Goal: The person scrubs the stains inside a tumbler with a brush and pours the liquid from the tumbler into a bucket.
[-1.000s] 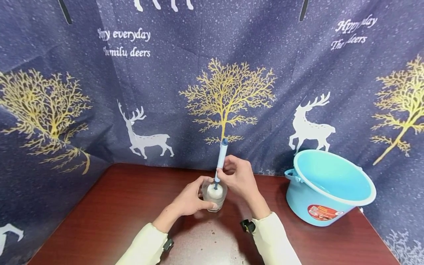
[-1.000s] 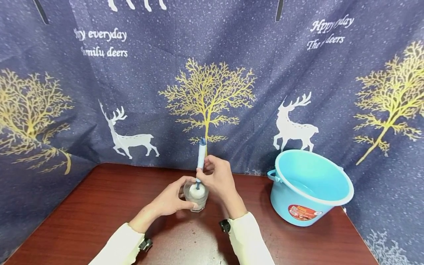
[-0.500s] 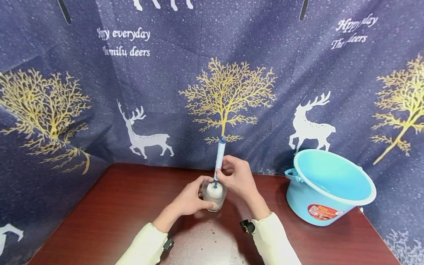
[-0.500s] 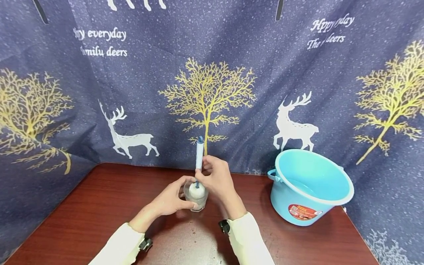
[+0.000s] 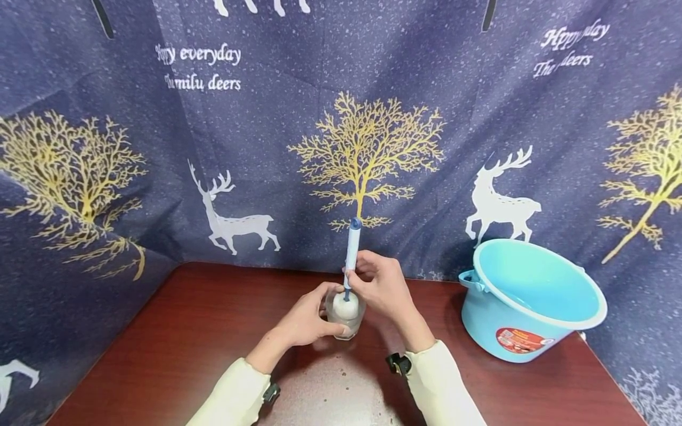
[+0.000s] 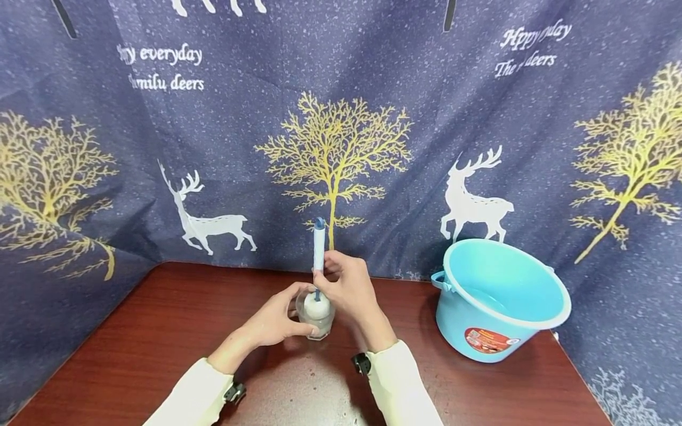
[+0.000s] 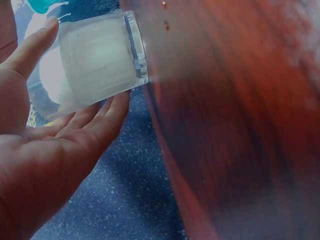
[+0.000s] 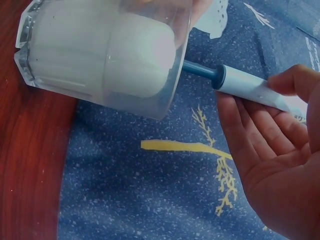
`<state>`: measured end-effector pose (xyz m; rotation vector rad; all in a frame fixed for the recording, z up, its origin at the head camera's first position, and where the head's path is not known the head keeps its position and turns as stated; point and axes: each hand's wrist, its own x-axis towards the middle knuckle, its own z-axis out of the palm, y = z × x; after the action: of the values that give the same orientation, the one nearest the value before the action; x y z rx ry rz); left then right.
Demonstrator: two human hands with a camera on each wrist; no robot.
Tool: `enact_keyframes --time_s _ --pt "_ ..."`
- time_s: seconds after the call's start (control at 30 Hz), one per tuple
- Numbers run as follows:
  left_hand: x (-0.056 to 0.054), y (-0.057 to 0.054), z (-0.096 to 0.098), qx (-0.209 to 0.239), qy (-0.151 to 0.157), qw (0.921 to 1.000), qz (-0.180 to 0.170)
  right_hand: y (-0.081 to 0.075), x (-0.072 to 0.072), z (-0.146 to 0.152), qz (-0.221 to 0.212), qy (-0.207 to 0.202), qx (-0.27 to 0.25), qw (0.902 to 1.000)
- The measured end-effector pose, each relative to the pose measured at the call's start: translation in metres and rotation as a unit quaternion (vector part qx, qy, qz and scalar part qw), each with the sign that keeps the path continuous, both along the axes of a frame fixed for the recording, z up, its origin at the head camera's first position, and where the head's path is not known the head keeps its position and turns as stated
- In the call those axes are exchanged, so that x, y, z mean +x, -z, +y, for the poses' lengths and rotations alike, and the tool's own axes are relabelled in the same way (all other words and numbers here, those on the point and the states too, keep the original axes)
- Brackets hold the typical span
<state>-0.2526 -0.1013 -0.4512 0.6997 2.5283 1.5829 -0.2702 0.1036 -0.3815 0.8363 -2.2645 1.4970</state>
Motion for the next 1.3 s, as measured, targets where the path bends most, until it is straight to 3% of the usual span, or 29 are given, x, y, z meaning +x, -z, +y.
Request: enact_keyframes --time_s 0.67,1.3 --pt "-0.003 -0.002 0.002 0.009 0.006 0.9999 -0.002 -0.011 0.002 0.004 0.005 -0.006 -0.02 0.9998" --pt "-0.002 0.001 0.0 0.016 0.001 0.9998 -0.009 -0.018 0.009 0.003 0.026 0.005 0.004 0.9996"
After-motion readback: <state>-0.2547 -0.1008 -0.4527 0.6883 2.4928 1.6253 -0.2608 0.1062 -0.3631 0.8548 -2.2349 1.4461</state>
